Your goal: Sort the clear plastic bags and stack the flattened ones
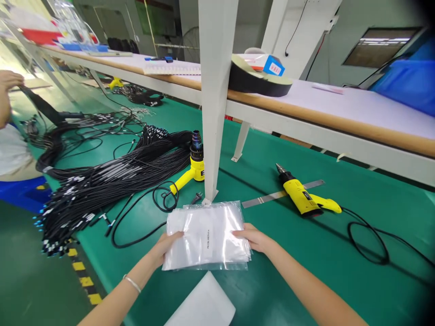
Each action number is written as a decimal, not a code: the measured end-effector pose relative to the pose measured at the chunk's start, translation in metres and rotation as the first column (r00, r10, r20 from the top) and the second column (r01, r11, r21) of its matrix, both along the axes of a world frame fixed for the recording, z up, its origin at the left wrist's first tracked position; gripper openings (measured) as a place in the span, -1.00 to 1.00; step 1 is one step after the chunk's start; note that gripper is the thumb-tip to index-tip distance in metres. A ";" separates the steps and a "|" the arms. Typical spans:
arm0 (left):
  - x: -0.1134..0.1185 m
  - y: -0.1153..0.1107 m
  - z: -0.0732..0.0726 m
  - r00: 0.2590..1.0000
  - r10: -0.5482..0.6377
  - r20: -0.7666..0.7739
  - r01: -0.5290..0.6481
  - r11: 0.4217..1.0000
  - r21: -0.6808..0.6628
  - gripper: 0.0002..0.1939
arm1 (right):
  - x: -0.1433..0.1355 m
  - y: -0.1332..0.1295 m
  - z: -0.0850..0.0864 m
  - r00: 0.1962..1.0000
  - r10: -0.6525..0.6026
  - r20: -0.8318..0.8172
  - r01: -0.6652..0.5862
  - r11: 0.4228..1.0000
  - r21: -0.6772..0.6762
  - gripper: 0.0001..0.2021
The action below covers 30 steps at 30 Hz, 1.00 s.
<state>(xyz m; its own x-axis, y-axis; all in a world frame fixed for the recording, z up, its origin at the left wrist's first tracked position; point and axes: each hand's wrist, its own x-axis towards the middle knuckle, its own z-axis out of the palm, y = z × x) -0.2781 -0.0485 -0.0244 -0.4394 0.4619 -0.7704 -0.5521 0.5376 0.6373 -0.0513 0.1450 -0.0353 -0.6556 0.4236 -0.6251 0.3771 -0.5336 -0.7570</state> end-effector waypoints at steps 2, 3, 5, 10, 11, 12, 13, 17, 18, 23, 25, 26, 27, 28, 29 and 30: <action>0.002 0.000 0.002 1.000 0.019 0.001 -0.019 1.000 -0.003 -0.69 | 0.000 0.000 -0.004 0.999 -0.009 0.049 0.006 0.998 0.064 -0.82; 0.002 -0.001 0.002 1.000 0.024 0.002 -0.024 1.000 0.001 -0.69 | -0.001 0.000 -0.006 0.997 -0.022 0.075 0.015 0.995 0.101 -0.87; 0.003 0.000 0.000 1.000 0.028 0.000 -0.028 1.000 0.010 -0.69 | -0.003 0.000 -0.011 0.992 -0.046 0.120 0.026 0.986 0.165 -0.88; 0.002 0.001 -0.004 0.999 0.032 -0.022 -0.032 0.999 0.012 -0.67 | -0.007 0.001 -0.006 0.982 0.016 0.188 -0.059 0.972 0.228 -0.77; 0.002 0.001 -0.004 0.999 0.036 -0.028 -0.036 0.999 0.011 -0.67 | -0.008 0.001 -0.003 0.978 0.039 0.205 -0.090 0.966 0.244 -0.78; 0.003 0.001 -0.004 0.999 0.042 -0.034 -0.042 0.999 0.008 -0.68 | -0.009 0.000 0.001 0.972 0.058 0.229 -0.121 0.955 0.269 -0.79; 0.004 0.001 -0.003 0.998 0.051 -0.040 -0.051 0.999 0.003 -0.68 | -0.011 0.000 0.006 0.963 0.069 0.262 -0.151 0.940 0.307 -0.80; 0.011 0.001 -0.004 0.994 0.101 -0.046 -0.102 0.995 -0.024 -0.68 | -0.028 -0.006 0.029 0.893 0.040 0.448 -0.297 0.802 0.519 -0.81; 0.013 0.001 -0.004 0.993 0.114 -0.042 -0.115 0.993 -0.027 -0.69 | -0.035 -0.010 0.036 0.870 0.026 0.493 -0.341 0.752 0.564 -0.82; 0.024 0.001 -0.006 0.984 0.175 -0.034 -0.177 0.983 -0.039 -0.78 | -0.073 -0.052 0.069 0.762 -0.027 0.647 -0.538 0.530 0.655 -0.81; 0.029 0.001 -0.005 0.979 0.203 -0.031 -0.204 0.978 -0.035 -0.77 | -0.087 -0.074 0.077 0.732 -0.022 0.681 -0.596 0.464 0.656 -0.81; 0.031 0.001 -0.004 0.976 0.216 -0.026 -0.217 0.976 -0.027 -0.75 | -0.094 -0.084 0.080 0.722 -0.012 0.692 -0.620 0.434 0.654 -0.81; 0.034 0.001 -0.003 0.973 0.228 -0.020 -0.228 0.973 -0.015 -0.73 | -0.101 -0.093 0.082 0.713 0.002 0.701 -0.641 0.407 0.651 -0.80; 0.036 0.000 -0.002 0.971 0.239 -0.013 -0.239 0.971 -0.001 -0.69 | -0.107 -0.101 0.083 0.706 0.017 0.708 -0.659 0.383 0.647 -0.80; 0.039 0.000 -0.001 0.968 0.251 -0.007 -0.250 0.968 0.017 -0.66 | -0.112 -0.108 0.085 0.699 0.033 0.714 -0.675 0.362 0.643 -0.79; 0.041 0.000 0.000 0.965 0.262 0.000 -0.262 0.964 0.037 -0.63 | -0.117 -0.114 0.086 0.693 0.047 0.719 -0.687 0.344 0.640 -0.80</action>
